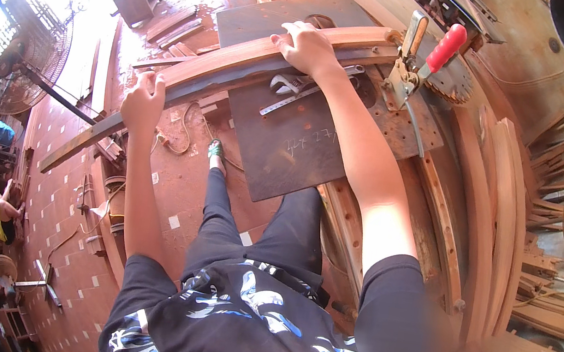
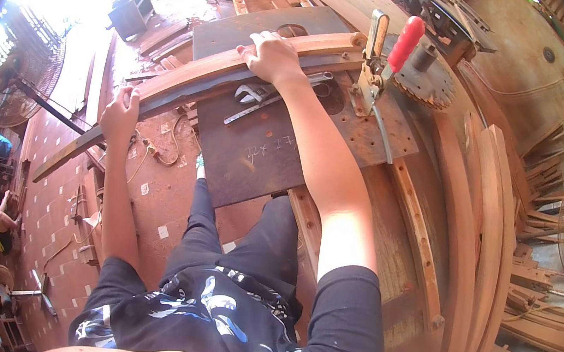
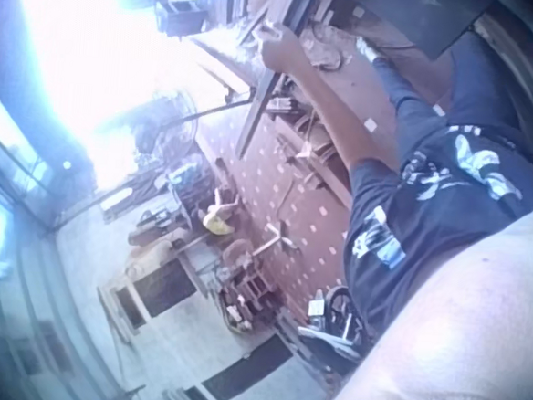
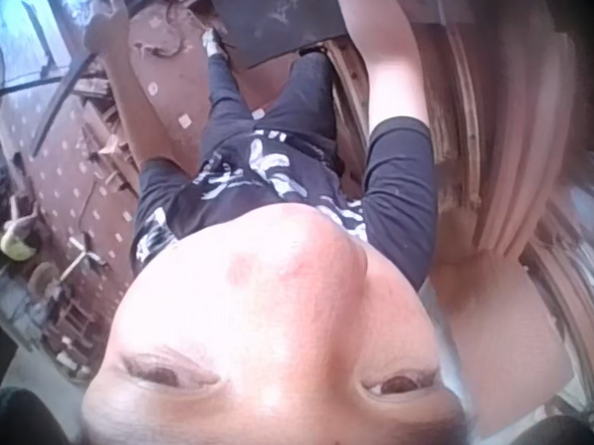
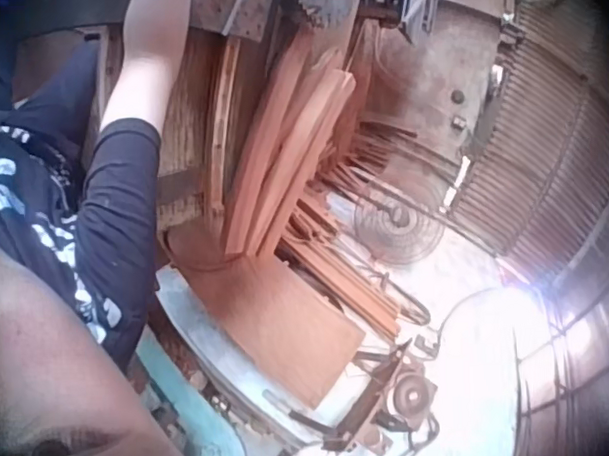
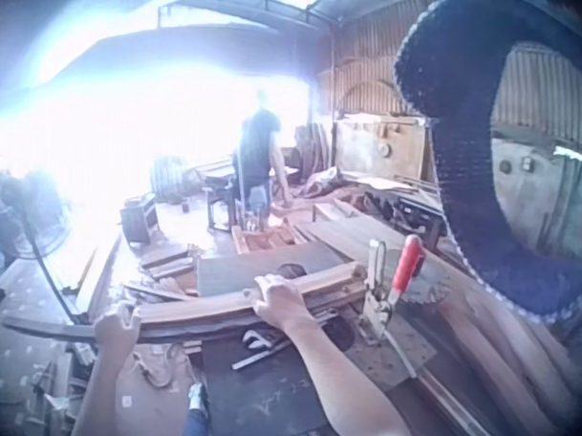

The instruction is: The person repeatedly places a curved wooden piece onto a metal template on a workbench, aligns it, and presses it into shape. The hands adjust the wood multiple times to conform to the template curve.

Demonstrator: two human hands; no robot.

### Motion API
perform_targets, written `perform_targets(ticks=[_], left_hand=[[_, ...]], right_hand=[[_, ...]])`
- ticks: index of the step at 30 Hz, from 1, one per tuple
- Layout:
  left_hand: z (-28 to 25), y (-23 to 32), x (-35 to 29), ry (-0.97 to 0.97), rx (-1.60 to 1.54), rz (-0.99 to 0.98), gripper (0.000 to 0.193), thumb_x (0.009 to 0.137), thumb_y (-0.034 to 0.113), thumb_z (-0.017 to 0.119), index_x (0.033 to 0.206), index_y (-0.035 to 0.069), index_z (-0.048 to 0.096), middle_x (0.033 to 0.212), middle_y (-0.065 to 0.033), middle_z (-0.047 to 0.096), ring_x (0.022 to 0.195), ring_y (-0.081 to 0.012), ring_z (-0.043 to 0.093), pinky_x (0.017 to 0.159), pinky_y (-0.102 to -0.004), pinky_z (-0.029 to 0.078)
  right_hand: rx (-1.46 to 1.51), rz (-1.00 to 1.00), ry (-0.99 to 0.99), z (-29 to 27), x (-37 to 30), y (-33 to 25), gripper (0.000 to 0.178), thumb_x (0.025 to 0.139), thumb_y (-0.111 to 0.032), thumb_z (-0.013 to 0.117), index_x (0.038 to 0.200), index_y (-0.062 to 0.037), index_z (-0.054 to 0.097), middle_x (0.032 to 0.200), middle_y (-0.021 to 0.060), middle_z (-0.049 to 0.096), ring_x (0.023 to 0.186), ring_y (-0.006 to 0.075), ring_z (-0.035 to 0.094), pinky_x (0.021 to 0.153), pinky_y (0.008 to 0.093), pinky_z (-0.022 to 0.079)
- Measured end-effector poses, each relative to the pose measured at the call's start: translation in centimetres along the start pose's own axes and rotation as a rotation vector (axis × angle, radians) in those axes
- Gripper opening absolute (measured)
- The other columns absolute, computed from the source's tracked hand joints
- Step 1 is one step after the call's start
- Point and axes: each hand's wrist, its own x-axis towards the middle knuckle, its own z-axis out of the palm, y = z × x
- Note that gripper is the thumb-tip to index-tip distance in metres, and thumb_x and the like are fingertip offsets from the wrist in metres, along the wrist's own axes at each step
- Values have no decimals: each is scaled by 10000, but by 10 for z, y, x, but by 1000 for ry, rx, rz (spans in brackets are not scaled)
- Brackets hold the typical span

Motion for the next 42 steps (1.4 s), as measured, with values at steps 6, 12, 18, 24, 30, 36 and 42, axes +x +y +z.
perform_targets(ticks=[6,12,18,24,30,36,42], left_hand=[[0,6,-1,29,-63,-33,457,989,460,554,1244,121,723,1014,-179,777,926,-386,750,880,-466,563],[5,-3,-1,71,-55,-19,457,988,448,568,1233,97,727,1065,-168,776,948,-390,746,874,-456,570],[0,5,-2,61,-37,-62,454,986,449,581,1226,94,731,1030,-190,775,934,-392,748,848,-462,576],[-2,1,-4,55,-60,-55,457,984,437,584,1240,86,727,1029,-205,772,933,-395,750,846,-461,580],[-4,2,-6,48,-64,-29,469,986,425,578,1260,72,719,1060,-212,769,952,-393,751,862,-458,583],[-6,2,-7,28,-78,-21,469,983,406,592,1257,46,717,1084,-221,764,974,-388,752,881,-445,584],[-9,3,-9,23,-72,-15,463,984,392,612,1252,28,714,1125,-225,755,1004,-396,742,895,-450,577]], right_hand=[[-37,-80,-52,8,12,8,513,1003,-481,581,1267,-52,679,1300,168,668,1298,314,579,1145,433,406],[-10,-114,-66,7,11,-1,455,1037,-476,543,1075,-56,715,1180,158,694,1212,323,606,1087,457,428],[-8,-91,-109,-4,6,-5,505,1043,-517,531,1010,-54,730,1151,166,700,1167,332,624,1052,464,453],[-12,-79,-187,-13,11,-10,491,1030,-493,574,1038,-33,745,1143,166,706,1092,353,644,985,460,480],[-35,-98,-98,-5,8,-13,449,1007,-461,629,1003,-21,719,1038,154,681,1038,341,635,980,453,464],[-87,-85,-120,-7,7,-20,458,996,-451,648,1073,-1,682,1065,141,657,1089,332,612,1007,444,444],[-90,-82,-155,-7,4,-21,446,994,-447,632,1080,-12,676,1126,165,629,1159,334,587,1040,464,437]])
